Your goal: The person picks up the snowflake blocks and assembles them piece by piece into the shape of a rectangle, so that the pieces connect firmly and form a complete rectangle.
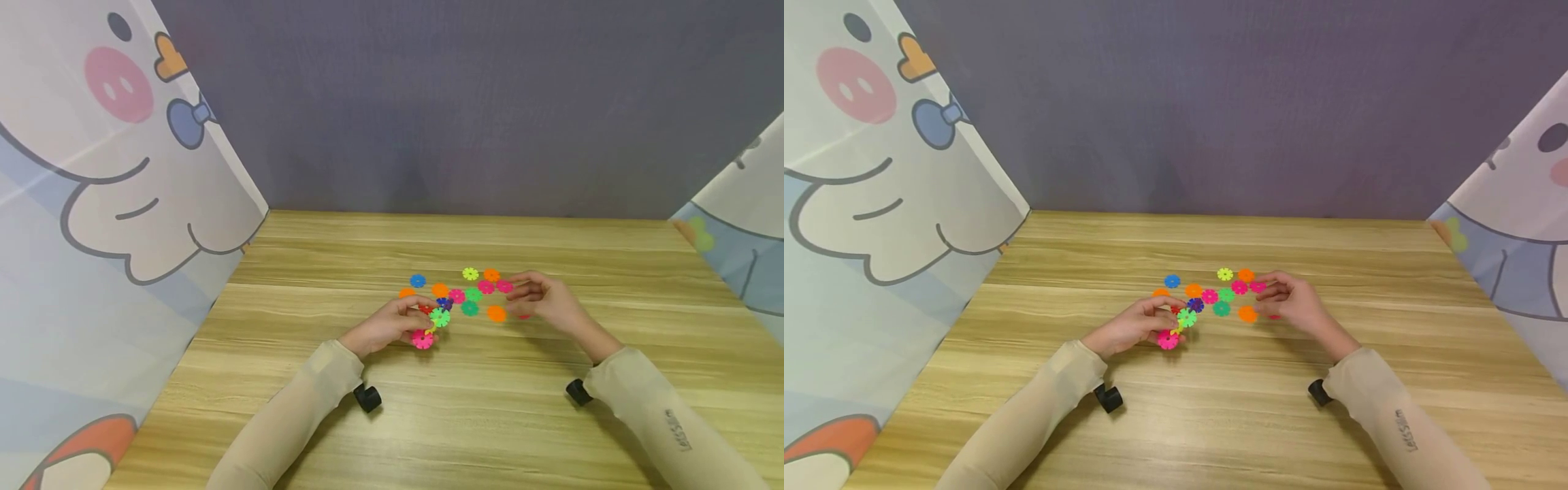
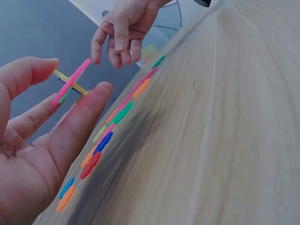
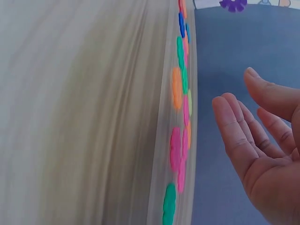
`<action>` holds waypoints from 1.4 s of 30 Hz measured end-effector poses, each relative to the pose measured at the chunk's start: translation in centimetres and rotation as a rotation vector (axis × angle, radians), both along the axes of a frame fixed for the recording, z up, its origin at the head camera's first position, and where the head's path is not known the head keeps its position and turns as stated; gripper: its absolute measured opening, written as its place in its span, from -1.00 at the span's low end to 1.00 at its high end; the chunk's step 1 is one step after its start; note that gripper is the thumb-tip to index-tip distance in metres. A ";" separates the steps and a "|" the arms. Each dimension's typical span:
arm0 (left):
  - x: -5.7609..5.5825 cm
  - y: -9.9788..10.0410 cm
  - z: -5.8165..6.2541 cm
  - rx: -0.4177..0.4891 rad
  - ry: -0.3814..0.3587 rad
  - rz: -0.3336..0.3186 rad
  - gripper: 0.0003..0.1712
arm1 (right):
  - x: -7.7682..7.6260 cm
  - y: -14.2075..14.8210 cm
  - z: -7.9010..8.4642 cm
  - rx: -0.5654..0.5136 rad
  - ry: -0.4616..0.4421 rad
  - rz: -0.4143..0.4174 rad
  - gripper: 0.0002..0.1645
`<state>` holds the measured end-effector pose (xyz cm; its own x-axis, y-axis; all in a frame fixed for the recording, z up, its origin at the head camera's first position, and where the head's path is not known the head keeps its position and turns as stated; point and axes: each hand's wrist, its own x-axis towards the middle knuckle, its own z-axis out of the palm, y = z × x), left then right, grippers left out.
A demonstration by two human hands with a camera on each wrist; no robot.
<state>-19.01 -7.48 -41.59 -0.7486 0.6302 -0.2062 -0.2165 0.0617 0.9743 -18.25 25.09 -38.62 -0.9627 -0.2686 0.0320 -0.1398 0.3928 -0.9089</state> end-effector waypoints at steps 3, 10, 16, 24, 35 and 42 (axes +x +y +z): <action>0.0 -0.1 0.1 -0.001 0.000 -0.001 -0.46 | 0.0 0.7 -0.2 0.022 0.017 -0.004 -0.34; 0.0 -0.2 0.0 0.011 -0.002 -0.007 -0.43 | 0.0 2.4 -0.2 0.120 -0.005 -0.021 -0.35; -0.1 -0.2 0.0 0.005 0.003 -0.003 -0.42 | 0.2 3.7 -0.4 0.188 -0.038 -0.054 -0.33; -0.1 -0.4 0.0 0.011 0.009 0.004 -0.44 | 0.0 4.9 -0.9 0.159 -0.070 -0.078 -0.32; -0.2 -0.3 -0.2 0.011 -0.010 0.014 -0.37 | -0.2 6.1 -1.1 0.288 -0.106 -0.086 -0.33; -0.1 -0.4 -0.1 0.011 -0.012 0.014 -0.33 | -0.4 6.5 -1.0 0.329 -0.164 -0.055 -0.30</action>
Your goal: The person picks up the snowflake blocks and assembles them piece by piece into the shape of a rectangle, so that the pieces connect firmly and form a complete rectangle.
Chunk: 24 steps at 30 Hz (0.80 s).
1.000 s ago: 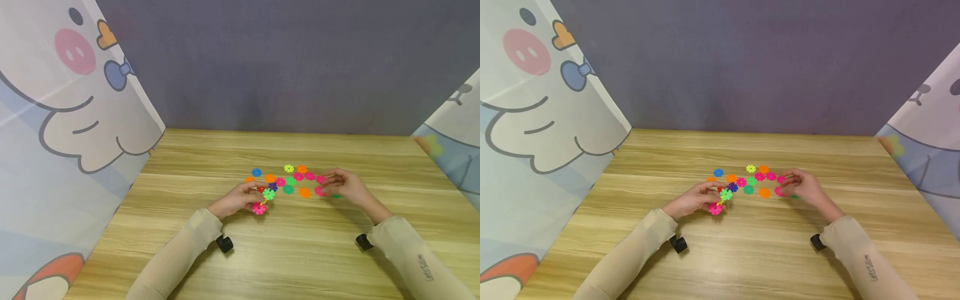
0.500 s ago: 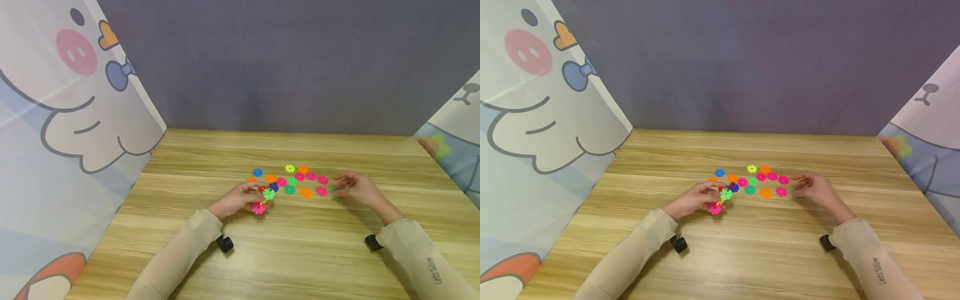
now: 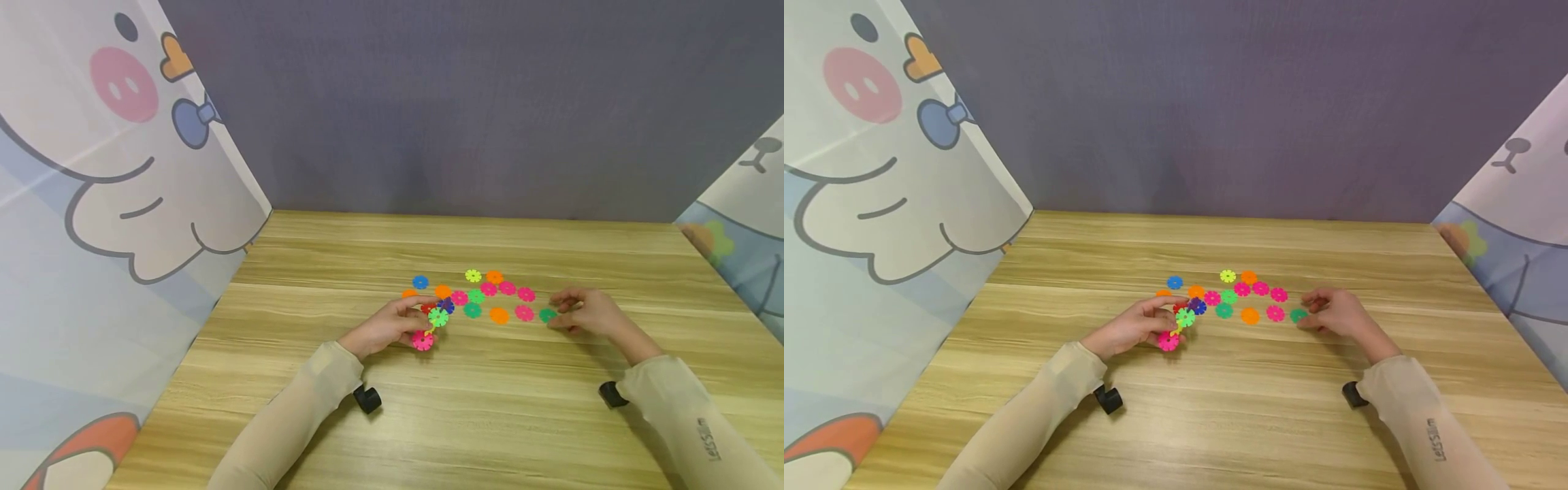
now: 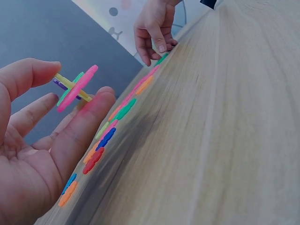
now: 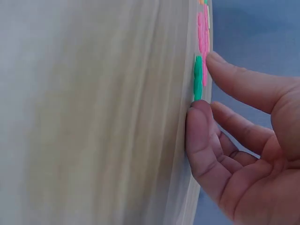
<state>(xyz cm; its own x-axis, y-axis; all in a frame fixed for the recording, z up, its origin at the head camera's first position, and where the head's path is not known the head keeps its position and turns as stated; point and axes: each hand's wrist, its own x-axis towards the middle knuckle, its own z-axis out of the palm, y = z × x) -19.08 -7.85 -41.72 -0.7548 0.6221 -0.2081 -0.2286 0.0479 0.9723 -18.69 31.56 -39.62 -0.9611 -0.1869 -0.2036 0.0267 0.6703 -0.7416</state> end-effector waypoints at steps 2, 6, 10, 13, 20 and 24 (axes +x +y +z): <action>0.0 0.0 0.0 -0.001 0.002 -0.002 -0.32 | 0.0 0.0 0.1 0.019 -0.006 0.019 -0.31; -0.1 0.0 -0.1 -0.003 0.005 -0.007 -0.29 | -0.2 -0.2 0.3 0.054 0.006 0.052 -0.40; -0.1 0.0 -0.2 0.002 -0.001 -0.015 -0.28 | -0.3 -0.4 0.5 0.072 0.005 0.054 -0.47; 0.0 0.0 -0.2 0.017 -0.009 -0.023 -0.27 | -0.3 -0.5 0.6 0.076 0.002 0.059 -0.49; -0.1 0.0 -0.3 0.051 -0.006 -0.045 -0.34 | -0.2 -0.7 0.5 0.073 0.016 0.054 -0.58; -0.1 0.0 -0.2 0.038 0.000 -0.044 -0.35 | -0.2 -0.7 0.4 0.070 0.024 0.052 -0.60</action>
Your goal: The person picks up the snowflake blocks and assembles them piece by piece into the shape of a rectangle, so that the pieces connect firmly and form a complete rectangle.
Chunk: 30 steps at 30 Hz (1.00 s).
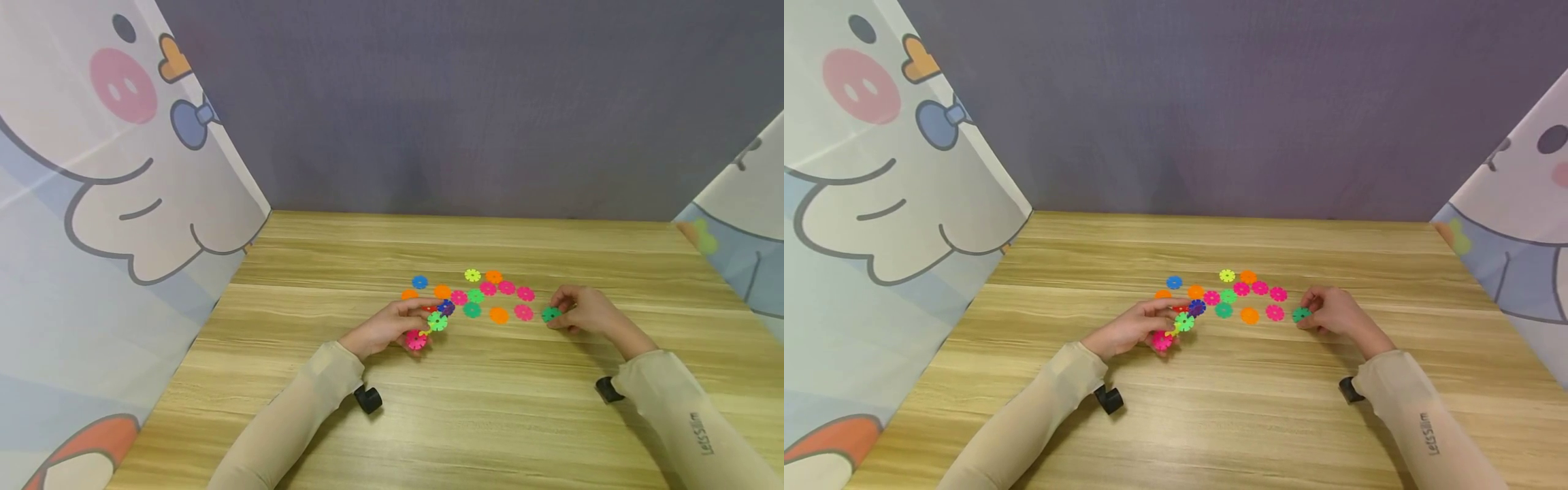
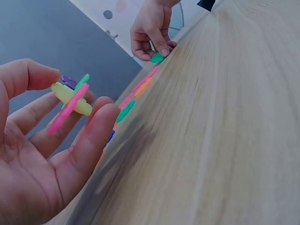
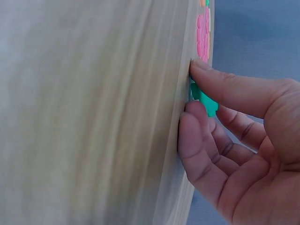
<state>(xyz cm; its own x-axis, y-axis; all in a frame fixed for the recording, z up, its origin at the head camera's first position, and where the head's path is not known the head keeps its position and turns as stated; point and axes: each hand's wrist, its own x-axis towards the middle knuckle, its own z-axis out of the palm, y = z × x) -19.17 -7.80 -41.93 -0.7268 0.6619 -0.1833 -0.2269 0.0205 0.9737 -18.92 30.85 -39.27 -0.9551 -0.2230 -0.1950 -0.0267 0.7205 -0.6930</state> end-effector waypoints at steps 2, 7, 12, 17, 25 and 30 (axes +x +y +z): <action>0.0 0.0 0.0 -0.008 -0.001 0.002 -0.35 | 0.0 0.0 -0.1 -0.004 -0.001 0.000 -0.60; -0.1 0.0 0.0 -0.015 0.003 0.000 -0.35 | 0.0 0.0 -0.1 -0.041 -0.017 -0.011 -0.63; -0.2 0.0 0.0 -0.021 0.002 0.000 -0.35 | 0.3 -0.4 0.2 -0.102 -0.029 -0.034 -0.68; -0.1 0.1 0.0 -0.027 0.007 0.008 -0.39 | 0.6 -1.2 0.3 -0.146 0.029 -0.034 -0.70; 0.0 0.2 -0.1 -0.040 -0.013 0.017 -0.44 | 0.9 -3.2 0.4 -0.260 0.095 -0.042 -0.70; -0.1 0.2 -0.2 -0.029 -0.031 0.006 -0.43 | 1.3 -4.6 0.6 -0.294 0.105 -0.026 -0.71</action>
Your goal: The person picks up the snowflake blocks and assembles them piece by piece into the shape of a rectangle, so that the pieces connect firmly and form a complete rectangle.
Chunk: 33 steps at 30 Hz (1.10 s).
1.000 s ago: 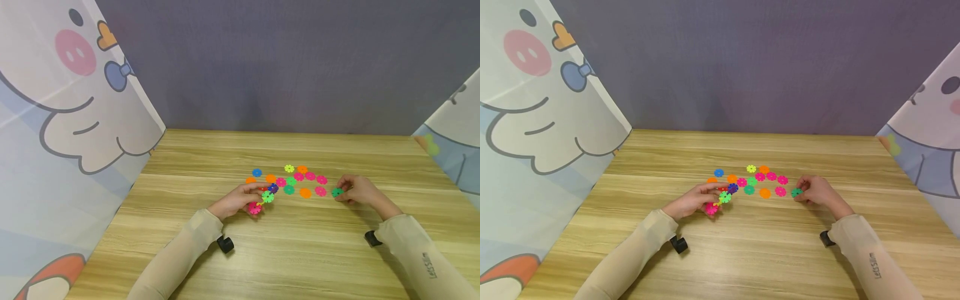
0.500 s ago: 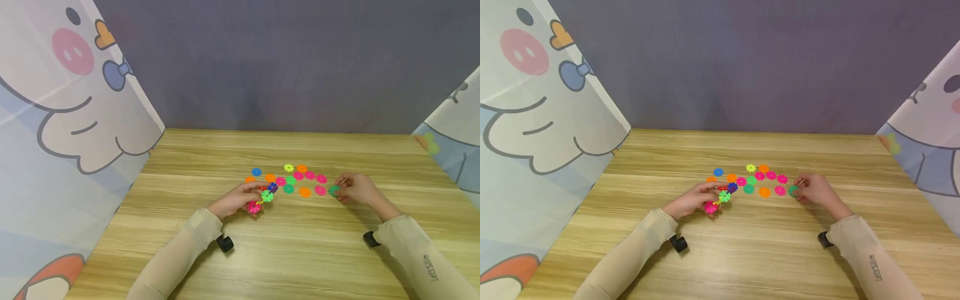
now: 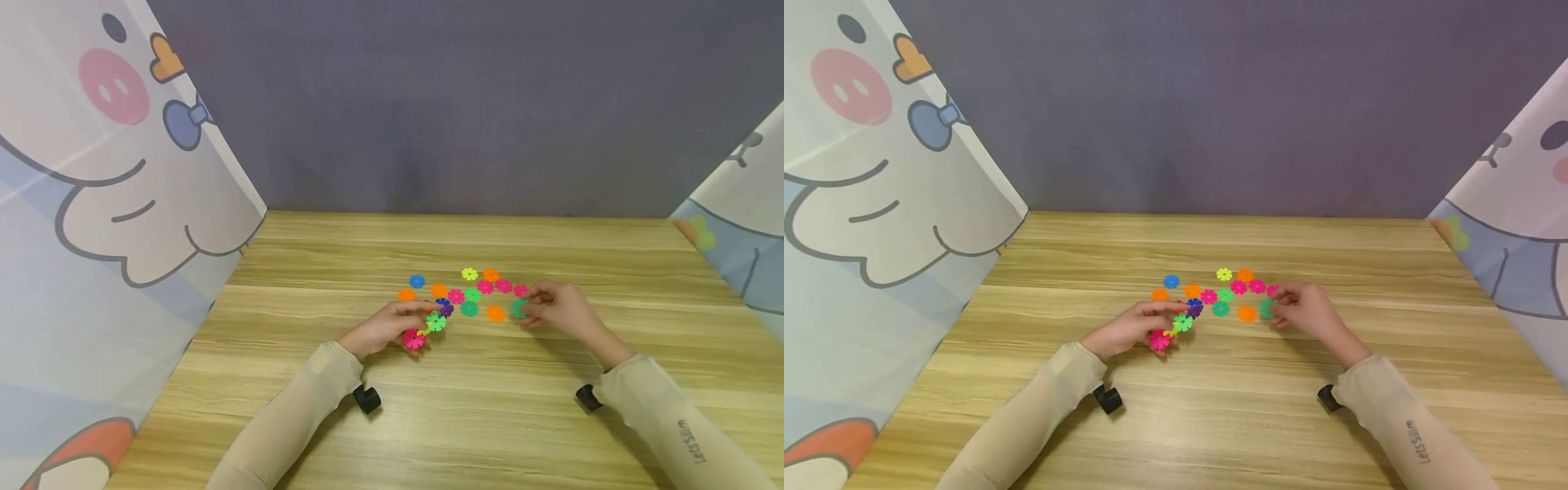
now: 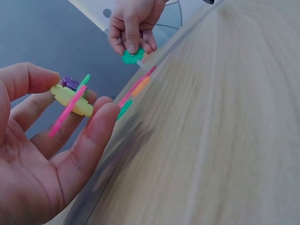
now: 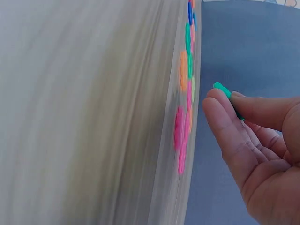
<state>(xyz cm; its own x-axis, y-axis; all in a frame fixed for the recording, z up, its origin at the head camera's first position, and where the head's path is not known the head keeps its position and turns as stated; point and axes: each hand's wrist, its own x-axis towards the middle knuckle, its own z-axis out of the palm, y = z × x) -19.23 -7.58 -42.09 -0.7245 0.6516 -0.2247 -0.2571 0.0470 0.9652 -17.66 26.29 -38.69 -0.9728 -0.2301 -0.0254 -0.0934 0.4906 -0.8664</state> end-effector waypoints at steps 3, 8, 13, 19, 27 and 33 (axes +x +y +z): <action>0.0 0.0 -0.1 0.003 -0.005 0.002 -0.42 | 0.1 -0.8 -0.1 -0.008 0.007 0.010 -0.72; -0.1 0.0 -0.1 0.001 -0.005 0.007 -0.42 | 0.1 -1.7 -0.5 -0.037 0.020 0.037 -0.76; 0.0 -0.1 -0.1 -0.008 0.002 -0.002 -0.43 | 0.2 -2.8 -0.8 -0.103 0.016 0.037 -0.76; 0.0 0.0 0.1 -0.028 0.013 0.003 -0.46 | 0.3 -4.0 -1.1 -0.210 0.005 0.033 -0.75; 0.0 0.1 -0.1 -0.033 0.009 0.007 -0.48 | 0.2 -5.3 -1.5 -0.282 -0.027 0.040 -0.71; 0.0 0.1 0.0 -0.034 0.011 0.004 -0.49 | 0.1 -6.3 -1.8 -0.331 -0.043 0.073 -0.76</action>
<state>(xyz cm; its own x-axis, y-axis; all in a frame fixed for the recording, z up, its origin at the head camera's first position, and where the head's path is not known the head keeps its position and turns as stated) -19.22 -7.49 -42.11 -0.7297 0.6408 -0.2385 -0.2464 0.0790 0.9660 -17.56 20.04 -40.50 -0.9533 -0.3013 0.0215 -0.0777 0.1757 -0.9814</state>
